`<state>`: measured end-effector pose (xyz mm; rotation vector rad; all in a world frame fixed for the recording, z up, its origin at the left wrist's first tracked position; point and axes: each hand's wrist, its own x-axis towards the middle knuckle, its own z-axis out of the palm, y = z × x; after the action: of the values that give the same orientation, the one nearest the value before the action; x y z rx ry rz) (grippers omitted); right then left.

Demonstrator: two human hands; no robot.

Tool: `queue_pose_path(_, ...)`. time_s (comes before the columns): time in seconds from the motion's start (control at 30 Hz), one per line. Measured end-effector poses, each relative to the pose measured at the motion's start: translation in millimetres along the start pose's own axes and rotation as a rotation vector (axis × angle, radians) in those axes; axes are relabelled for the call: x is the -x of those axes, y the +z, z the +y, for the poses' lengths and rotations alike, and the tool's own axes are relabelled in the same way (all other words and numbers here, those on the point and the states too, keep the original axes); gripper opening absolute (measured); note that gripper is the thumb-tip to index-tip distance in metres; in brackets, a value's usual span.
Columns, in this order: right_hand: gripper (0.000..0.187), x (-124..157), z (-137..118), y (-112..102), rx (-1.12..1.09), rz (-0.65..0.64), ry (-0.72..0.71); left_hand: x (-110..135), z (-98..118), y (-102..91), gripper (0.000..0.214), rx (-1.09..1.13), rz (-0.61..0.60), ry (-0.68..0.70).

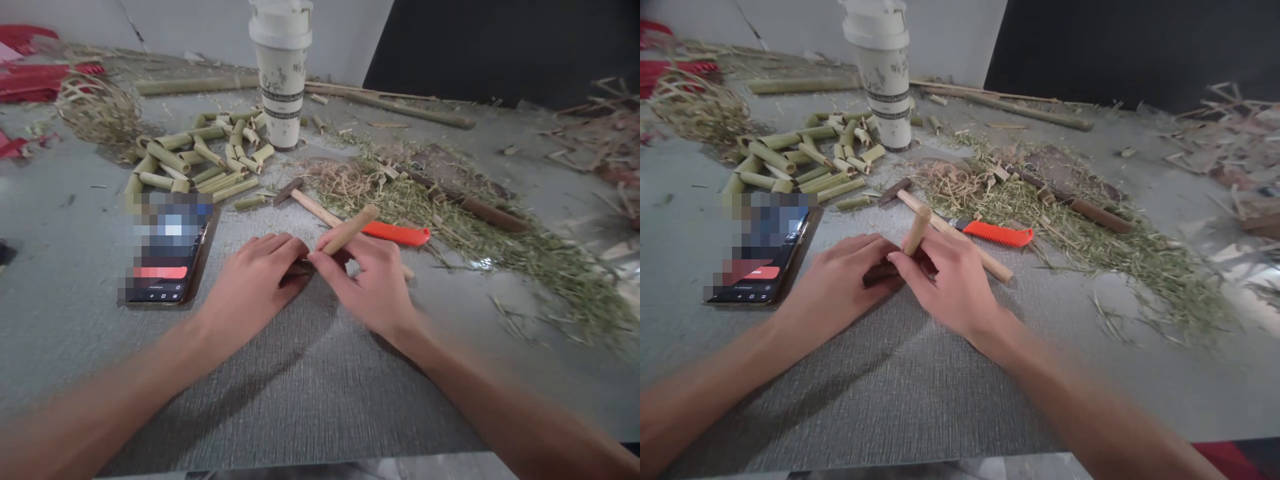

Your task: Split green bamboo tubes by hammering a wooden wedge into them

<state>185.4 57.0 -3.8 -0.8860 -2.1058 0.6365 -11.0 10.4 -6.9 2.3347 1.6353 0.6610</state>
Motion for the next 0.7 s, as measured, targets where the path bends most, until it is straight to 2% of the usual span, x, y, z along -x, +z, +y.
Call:
queue_pose_path(0.13,0.018,0.1,0.8,-0.5,-0.053,0.073,-0.02,-0.9,-1.4,-7.2,0.021,0.01,-0.069,-0.11)
queue_pose_path(0.37,0.018,1.2,0.1,0.5,-0.078,0.01,0.016,-2.6,8.4,-11.6,0.031,0.034,-0.131,-0.214)
queue_pose_path(0.53,0.017,1.6,-1.9,1.3,-0.022,-0.012,0.054,-1.0,7.7,-8.2,0.025,0.007,-0.099,-0.157)
queue_pose_path(0.7,0.017,0.2,-1.8,1.4,0.013,-0.023,0.085,1.5,7.3,-2.6,0.014,-0.006,-0.011,-0.015)
